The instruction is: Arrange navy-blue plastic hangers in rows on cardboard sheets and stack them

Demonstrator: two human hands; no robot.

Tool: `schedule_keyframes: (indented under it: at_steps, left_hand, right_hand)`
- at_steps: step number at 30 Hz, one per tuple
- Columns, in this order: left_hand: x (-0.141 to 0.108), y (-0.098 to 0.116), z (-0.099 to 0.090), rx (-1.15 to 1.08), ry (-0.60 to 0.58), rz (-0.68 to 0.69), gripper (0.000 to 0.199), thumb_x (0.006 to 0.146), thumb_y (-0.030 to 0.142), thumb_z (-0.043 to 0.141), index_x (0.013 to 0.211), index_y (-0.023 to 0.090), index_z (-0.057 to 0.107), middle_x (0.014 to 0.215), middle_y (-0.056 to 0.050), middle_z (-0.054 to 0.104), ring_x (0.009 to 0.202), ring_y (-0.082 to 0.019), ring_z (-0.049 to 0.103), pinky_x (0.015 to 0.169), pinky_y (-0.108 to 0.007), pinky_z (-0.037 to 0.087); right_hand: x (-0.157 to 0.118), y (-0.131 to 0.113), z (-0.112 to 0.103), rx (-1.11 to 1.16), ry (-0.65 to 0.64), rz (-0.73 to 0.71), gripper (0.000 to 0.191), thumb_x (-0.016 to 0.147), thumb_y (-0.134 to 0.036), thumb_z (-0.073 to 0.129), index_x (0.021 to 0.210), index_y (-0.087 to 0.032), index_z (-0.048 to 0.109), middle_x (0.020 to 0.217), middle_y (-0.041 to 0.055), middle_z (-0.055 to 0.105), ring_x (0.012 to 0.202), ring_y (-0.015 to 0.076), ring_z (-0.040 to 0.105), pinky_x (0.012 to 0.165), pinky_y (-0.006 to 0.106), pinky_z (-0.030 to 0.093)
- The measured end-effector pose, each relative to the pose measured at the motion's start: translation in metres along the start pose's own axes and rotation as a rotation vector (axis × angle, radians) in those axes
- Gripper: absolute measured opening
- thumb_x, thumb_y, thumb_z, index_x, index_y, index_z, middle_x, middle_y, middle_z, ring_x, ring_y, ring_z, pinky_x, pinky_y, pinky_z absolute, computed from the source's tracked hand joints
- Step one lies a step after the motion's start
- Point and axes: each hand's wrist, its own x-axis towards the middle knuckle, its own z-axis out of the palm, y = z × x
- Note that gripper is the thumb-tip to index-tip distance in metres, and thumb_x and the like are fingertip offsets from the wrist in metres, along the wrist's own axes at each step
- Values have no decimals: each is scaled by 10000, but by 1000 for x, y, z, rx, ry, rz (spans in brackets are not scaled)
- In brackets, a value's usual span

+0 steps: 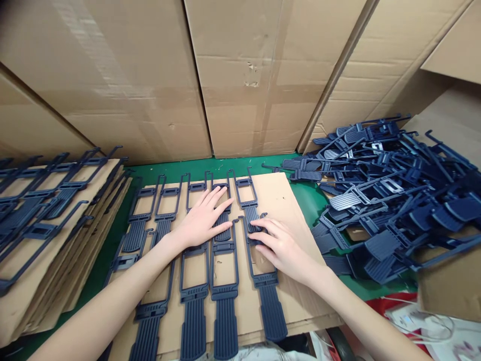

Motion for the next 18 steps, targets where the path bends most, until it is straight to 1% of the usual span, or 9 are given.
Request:
schedule_keyframes:
  at_steps: [3, 9, 18]
  left_hand:
    - [0, 0, 0, -2, -7, -2, 622, 935, 560, 401, 1421, 171, 398, 1541, -166, 237, 1440, -311, 158, 1167, -506, 124]
    - [-1, 0, 0, -10, -5, -6, 619, 933, 559, 411, 1421, 179, 398, 1542, -156, 242, 1440, -309, 159, 1165, -511, 127]
    - [0, 0, 0, -4, -14, -10, 622, 931, 556, 415, 1421, 174, 399, 1541, -162, 241, 1440, -312, 157, 1164, -510, 133]
  right_hand:
    - [1, -2, 2, 22, 1, 0, 223, 933, -162, 487, 1105, -193, 625, 1273, 129, 534, 1226, 254, 461, 997, 465, 453]
    - [3, -4, 7, 48, 3, 6, 230, 931, -132, 475, 1108, -177, 613, 1279, 135, 524, 1245, 248, 449, 1023, 460, 434]
    - [3, -9, 14, 74, 28, 33, 223, 941, -157, 471, 1133, -178, 583, 1223, 114, 572, 1224, 226, 465, 1036, 445, 427]
